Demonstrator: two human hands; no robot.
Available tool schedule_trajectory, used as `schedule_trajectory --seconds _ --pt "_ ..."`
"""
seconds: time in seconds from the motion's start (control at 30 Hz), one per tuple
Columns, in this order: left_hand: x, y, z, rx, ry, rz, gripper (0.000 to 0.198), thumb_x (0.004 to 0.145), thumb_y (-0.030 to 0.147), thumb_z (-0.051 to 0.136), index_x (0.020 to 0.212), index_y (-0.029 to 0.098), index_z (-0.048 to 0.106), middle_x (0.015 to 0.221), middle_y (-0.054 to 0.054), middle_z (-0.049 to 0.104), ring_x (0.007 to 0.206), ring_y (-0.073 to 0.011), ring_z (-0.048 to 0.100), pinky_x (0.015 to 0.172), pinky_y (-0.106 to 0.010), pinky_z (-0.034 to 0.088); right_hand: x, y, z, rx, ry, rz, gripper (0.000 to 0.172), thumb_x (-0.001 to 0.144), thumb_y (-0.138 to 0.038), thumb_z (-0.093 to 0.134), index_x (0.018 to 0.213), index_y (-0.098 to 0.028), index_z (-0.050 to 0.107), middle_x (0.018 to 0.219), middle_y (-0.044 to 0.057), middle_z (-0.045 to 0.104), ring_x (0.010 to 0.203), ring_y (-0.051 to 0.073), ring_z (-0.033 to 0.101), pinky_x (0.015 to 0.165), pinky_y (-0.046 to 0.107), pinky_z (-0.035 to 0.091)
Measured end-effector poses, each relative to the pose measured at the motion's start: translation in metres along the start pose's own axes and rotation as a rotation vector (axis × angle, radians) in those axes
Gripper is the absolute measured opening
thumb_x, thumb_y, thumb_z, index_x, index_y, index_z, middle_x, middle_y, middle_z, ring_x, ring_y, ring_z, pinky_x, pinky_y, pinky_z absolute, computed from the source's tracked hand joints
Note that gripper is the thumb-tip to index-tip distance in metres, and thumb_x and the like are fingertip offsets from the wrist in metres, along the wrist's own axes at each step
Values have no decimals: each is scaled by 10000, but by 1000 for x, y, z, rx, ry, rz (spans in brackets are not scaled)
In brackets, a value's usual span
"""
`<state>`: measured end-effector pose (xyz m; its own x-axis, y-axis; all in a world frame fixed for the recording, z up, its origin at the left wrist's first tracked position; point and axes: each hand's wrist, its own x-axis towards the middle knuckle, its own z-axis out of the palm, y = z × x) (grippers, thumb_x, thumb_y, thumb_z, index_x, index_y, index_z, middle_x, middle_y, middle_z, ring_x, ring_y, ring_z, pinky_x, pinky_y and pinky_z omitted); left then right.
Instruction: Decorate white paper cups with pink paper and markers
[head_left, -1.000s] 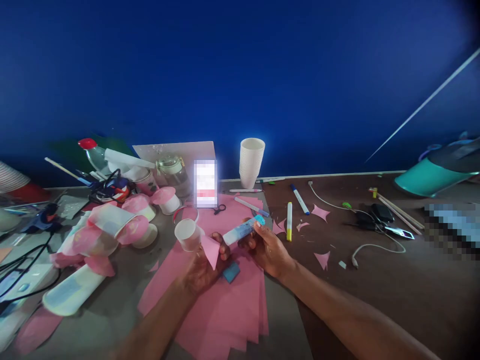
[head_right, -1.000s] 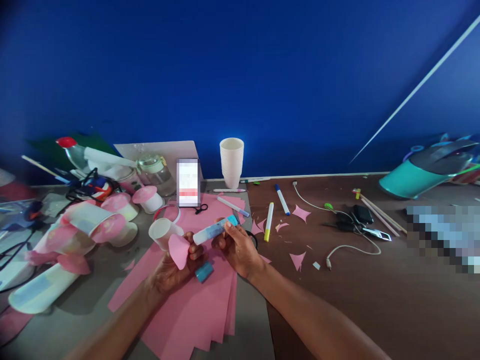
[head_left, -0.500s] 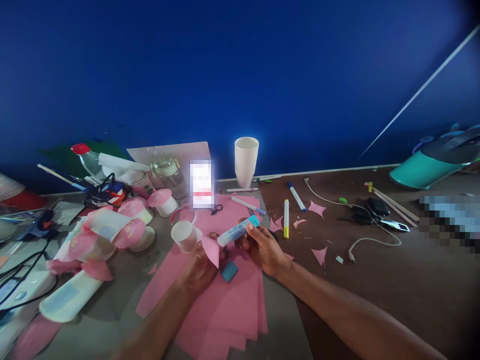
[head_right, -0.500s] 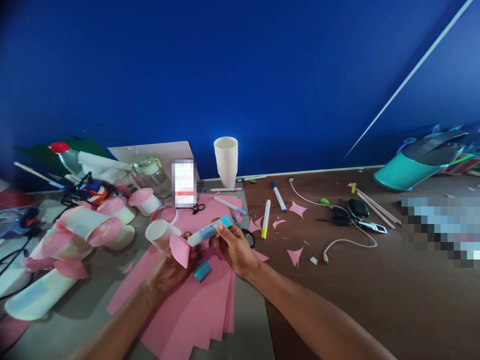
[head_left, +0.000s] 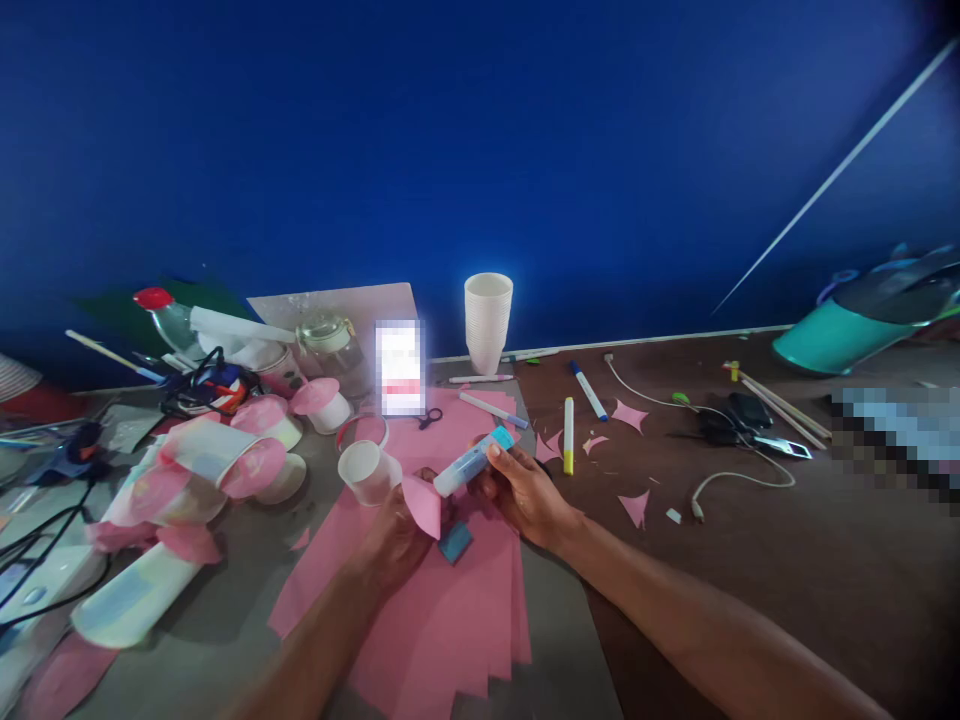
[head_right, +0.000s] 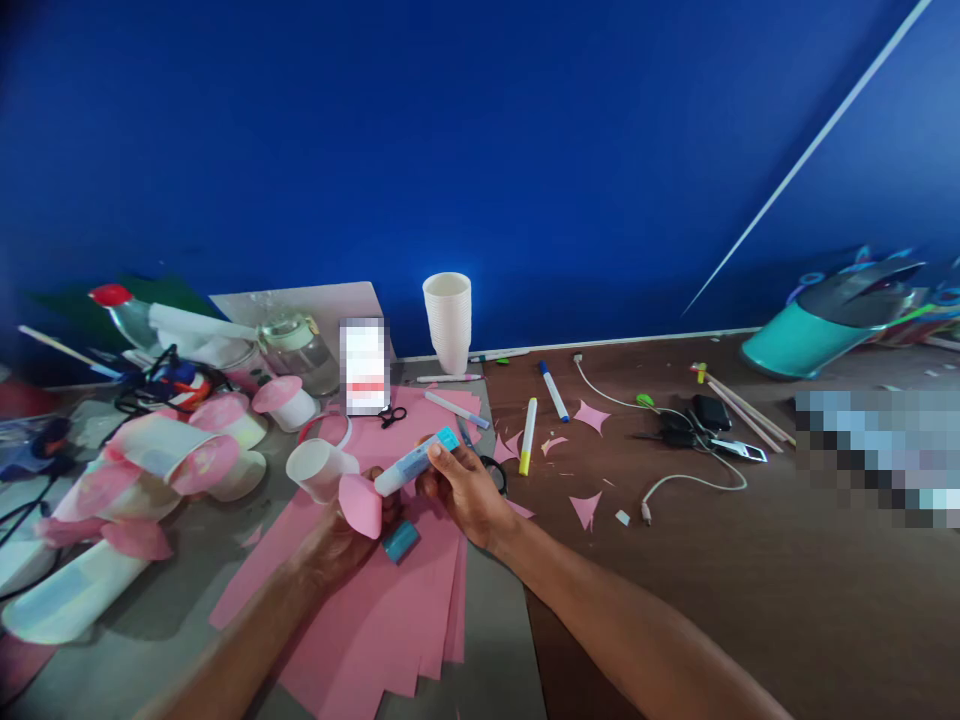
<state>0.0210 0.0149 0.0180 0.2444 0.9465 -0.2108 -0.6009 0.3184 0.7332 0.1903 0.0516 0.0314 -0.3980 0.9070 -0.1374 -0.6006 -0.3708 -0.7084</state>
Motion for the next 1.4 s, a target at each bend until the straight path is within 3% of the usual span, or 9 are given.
schedule_trajectory --seconds 0.13,0.27,0.5,0.7,0.87,1.07,1.23,1.4 --pt "-2 3 -2 -88 -34 -30 315 691 287 925 709 177 630 608 33 553 590 -100 512 692 -278 520 5 -5 -4 163 61 13 382 662 -502 911 726 -216 667 452 -74 491 500 118 441 578 273 437" --pt "-3 7 -4 -245 -87 -45 410 603 251 968 680 162 575 642 45 557 600 -82 513 774 -278 551 9 -13 -8 217 119 -7 335 722 -470 884 703 -217 666 447 -74 470 500 116 422 622 282 461" --pt "-4 14 -3 -331 -77 -97 281 747 177 871 671 160 601 600 67 536 521 -59 497 764 -282 571 6 -6 -8 206 48 90 332 678 -450 905 792 -208 709 460 -65 500 506 129 434 586 285 434" --pt "-7 14 -4 -284 -159 -102 195 736 184 866 744 163 673 672 41 602 599 -75 567 832 -308 579 7 -5 -8 209 4 78 327 682 -450 894 817 -206 723 462 -66 501 507 129 429 581 282 424" --pt "-6 10 -7 -238 -198 -79 289 682 284 907 848 163 703 746 7 654 662 -105 589 876 -332 558 6 -4 -9 188 -34 61 366 688 -493 886 861 -211 730 472 -66 516 521 129 451 598 277 421" --pt "-4 7 -4 -123 -114 -60 278 667 338 921 814 199 731 686 2 659 613 -131 565 789 -356 542 5 -2 -9 156 -72 21 404 699 -523 873 914 -210 735 492 -63 531 540 128 481 624 275 423" --pt "-4 8 -1 -100 17 -30 336 595 326 958 793 192 722 619 15 633 585 -124 552 691 -302 518 3 -2 -6 106 -63 -10 425 698 -555 870 922 -226 719 513 -68 531 543 123 470 632 272 422" --pt "-5 6 0 -89 116 -57 397 556 279 950 838 208 680 640 33 642 586 -123 572 669 -286 508 0 0 -3 31 -64 -21 452 692 -565 868 943 -240 678 520 -58 548 554 138 488 543 249 352"
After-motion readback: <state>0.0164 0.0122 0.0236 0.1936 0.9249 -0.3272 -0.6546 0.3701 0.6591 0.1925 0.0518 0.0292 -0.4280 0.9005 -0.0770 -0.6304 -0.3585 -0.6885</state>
